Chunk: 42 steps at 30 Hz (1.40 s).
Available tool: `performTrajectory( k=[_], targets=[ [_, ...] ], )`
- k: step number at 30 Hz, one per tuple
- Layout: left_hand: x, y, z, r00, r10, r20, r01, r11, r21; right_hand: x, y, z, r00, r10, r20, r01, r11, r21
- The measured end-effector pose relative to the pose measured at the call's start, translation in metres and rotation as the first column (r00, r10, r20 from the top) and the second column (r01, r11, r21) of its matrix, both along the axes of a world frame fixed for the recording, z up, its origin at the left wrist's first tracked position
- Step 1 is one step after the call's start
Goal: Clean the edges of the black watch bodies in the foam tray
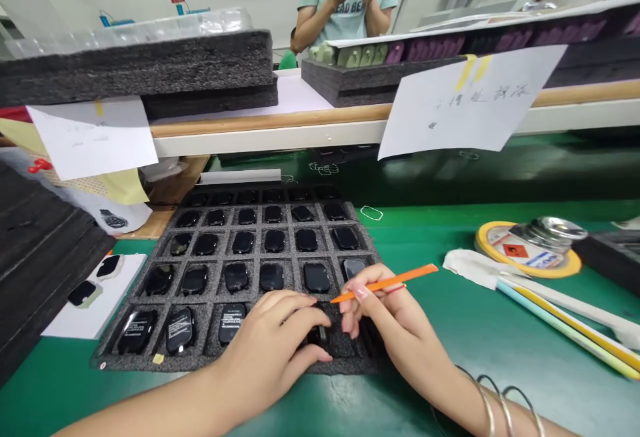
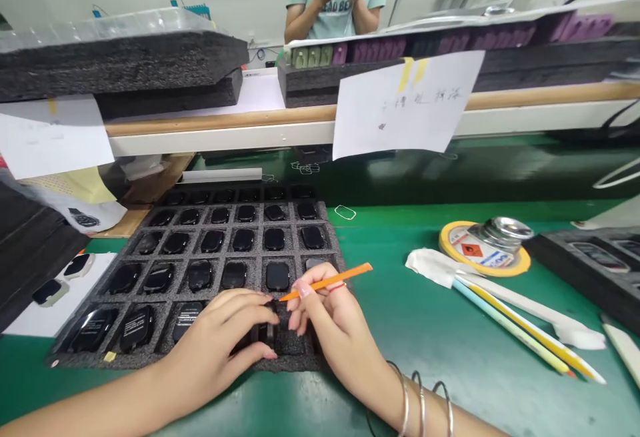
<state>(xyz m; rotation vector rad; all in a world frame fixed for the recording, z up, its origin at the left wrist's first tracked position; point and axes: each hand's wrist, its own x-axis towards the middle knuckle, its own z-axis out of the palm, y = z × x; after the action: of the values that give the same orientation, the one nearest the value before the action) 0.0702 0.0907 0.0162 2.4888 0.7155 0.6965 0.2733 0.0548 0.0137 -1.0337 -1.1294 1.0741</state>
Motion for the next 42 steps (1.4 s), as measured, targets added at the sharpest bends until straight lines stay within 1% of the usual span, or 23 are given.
performTrajectory(
  k=[2, 6, 9, 13, 16, 19, 21, 23, 25, 27, 29, 32, 35, 37, 39, 42],
  targets=[
    [0.001, -0.001, 0.000, 1.000, 0.027, -0.009, -0.027, 0.999, -0.043, -0.001, -0.003, -0.006, 0.999, 0.023, 0.028, -0.023, 1.000, 0.013],
    [0.002, -0.001, 0.000, 0.997, 0.047, -0.055, -0.050, 0.997, -0.054, 0.001, -0.009, -0.013, 0.984, 0.074, 0.165, -0.078, 0.997, 0.022],
    [0.003, -0.001, -0.001, 0.998, 0.048, -0.049, -0.051, 0.997, -0.063, 0.002, -0.009, -0.014, 0.962, 0.081, 0.261, -0.094, 0.995, 0.039],
    [0.005, -0.001, 0.001, 0.998, 0.034, -0.046, -0.038, 0.997, -0.073, 0.002, -0.006, -0.012, 0.943, 0.063, 0.326, -0.090, 0.994, 0.068],
    [0.003, 0.001, 0.008, 0.996, 0.053, -0.072, -0.055, 0.998, -0.035, 0.001, -0.005, -0.012, 0.944, 0.072, 0.323, -0.097, 0.993, 0.063],
    [-0.006, 0.004, 0.018, 0.980, 0.050, -0.191, -0.048, 0.999, 0.016, 0.002, -0.006, -0.015, 0.942, 0.070, 0.329, -0.093, 0.994, 0.052],
    [-0.016, 0.007, 0.023, 0.962, 0.013, -0.273, 0.005, 0.998, 0.066, 0.003, -0.006, -0.015, 0.942, 0.068, 0.329, -0.087, 0.995, 0.042],
    [-0.028, 0.010, 0.025, 0.951, -0.034, -0.309, 0.074, 0.990, 0.121, 0.004, -0.004, -0.013, 0.957, 0.067, 0.283, -0.075, 0.997, 0.018],
    [-0.039, 0.013, 0.024, 0.944, -0.068, -0.324, 0.123, 0.980, 0.153, 0.002, 0.000, -0.007, 0.975, 0.038, 0.217, -0.041, 0.999, 0.010],
    [-0.046, 0.014, 0.023, 0.941, -0.078, -0.330, 0.139, 0.976, 0.166, -0.003, 0.003, 0.002, 0.985, -0.006, 0.171, 0.003, 1.000, 0.017],
    [-0.051, 0.015, 0.021, 0.947, -0.065, -0.316, 0.126, 0.976, 0.177, -0.013, 0.007, 0.012, 0.991, 0.000, 0.132, -0.002, 1.000, 0.012],
    [-0.054, 0.015, 0.017, 0.969, -0.064, -0.240, 0.097, 0.986, 0.132, -0.031, 0.013, 0.016, 0.995, 0.091, 0.050, -0.091, 0.996, -0.014],
    [-0.056, 0.015, 0.013, 0.987, -0.074, -0.146, 0.082, 0.995, 0.053, -0.045, 0.016, 0.007, 0.991, 0.130, -0.028, -0.131, 0.991, -0.032],
    [-0.057, 0.015, 0.010, 0.993, -0.060, -0.099, 0.065, 0.997, 0.039, -0.050, 0.018, -0.003, 0.990, 0.132, -0.043, -0.134, 0.990, -0.041],
    [-0.058, 0.016, 0.007, 0.998, -0.034, -0.059, 0.035, 0.999, 0.029, -0.050, 0.018, -0.010, 0.991, 0.136, -0.014, -0.137, 0.990, -0.045],
    [-0.059, 0.017, 0.004, 1.000, -0.008, -0.021, 0.008, 1.000, -0.024, -0.049, 0.016, -0.014, 0.986, 0.150, 0.066, -0.148, 0.988, -0.040]
  ],
)
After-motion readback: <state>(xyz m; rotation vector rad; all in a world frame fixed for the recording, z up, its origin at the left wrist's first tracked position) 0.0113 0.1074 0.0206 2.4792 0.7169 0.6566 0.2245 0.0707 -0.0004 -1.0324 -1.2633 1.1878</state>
